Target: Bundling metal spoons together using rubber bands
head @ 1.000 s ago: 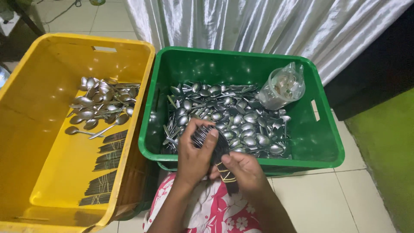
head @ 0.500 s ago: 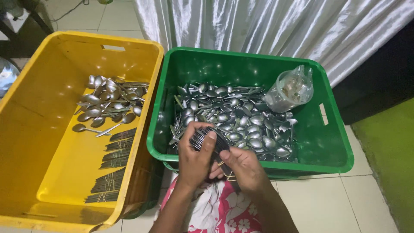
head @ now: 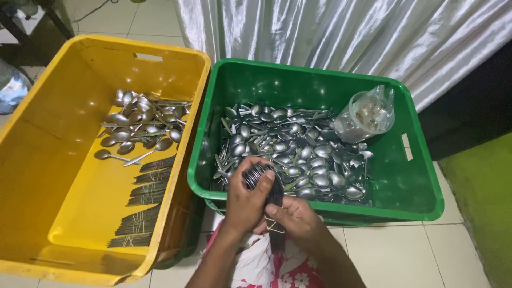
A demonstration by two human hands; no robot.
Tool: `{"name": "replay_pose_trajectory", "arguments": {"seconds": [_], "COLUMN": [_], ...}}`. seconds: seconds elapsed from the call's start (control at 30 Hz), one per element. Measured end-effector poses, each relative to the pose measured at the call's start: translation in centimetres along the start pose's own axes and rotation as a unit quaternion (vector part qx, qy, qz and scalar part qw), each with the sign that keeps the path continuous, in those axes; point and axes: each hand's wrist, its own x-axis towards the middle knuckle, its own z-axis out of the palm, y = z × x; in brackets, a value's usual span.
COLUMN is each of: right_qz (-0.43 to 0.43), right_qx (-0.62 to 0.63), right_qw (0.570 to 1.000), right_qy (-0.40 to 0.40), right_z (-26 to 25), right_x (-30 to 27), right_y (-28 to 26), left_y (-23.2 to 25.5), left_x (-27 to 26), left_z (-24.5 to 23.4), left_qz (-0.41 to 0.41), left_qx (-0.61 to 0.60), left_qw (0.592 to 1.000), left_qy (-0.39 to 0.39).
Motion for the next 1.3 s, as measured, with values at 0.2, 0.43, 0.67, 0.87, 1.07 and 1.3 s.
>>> {"name": "replay_pose_trajectory", "arguments": {"seconds": [0.2, 0.43, 0.67, 0.87, 1.07, 1.3], "right_qz": [0.058, 0.015, 0.031, -0.001, 0.086, 0.001], "right_qx": [0.074, 0.035, -0.06, -0.027, -0.098, 0.04], "right_qw": [0.992, 0.991, 0.99, 0.984, 0.979, 0.997], "right_qy": [0.083, 0.127, 0.123, 0.178, 0.158, 0.07], "right_z": [0.9, 3.0, 4.7, 4.9, 5.1, 3.9], "right_x": [-0.8, 0.3, -0.1, 0.4, -1.1, -0.1], "right_y": [0.2, 0.2, -0.4, -2.5, -1.7, 0.2], "left_y": [-0.7, 0.2, 1.3, 1.1, 1.6, 0.7], "left_x": [0.5, 0.1, 0.4, -0.1, 0.3, 0.3], "left_z": [-2.0, -2.4, -3.2, -2.9, -3.7, -3.2], "left_qz": [0.009, 0.028, 0.071, 0.058, 0.07, 0.028], "left_qx": [-0.031, -0.033, 0.028, 0.026, 0.025, 0.006], "left_qw": [0.999, 0.997, 0.987, 0.991, 0.985, 0.987], "left_qy": [0.015, 0.066, 0.139, 0.121, 0.159, 0.155]}}
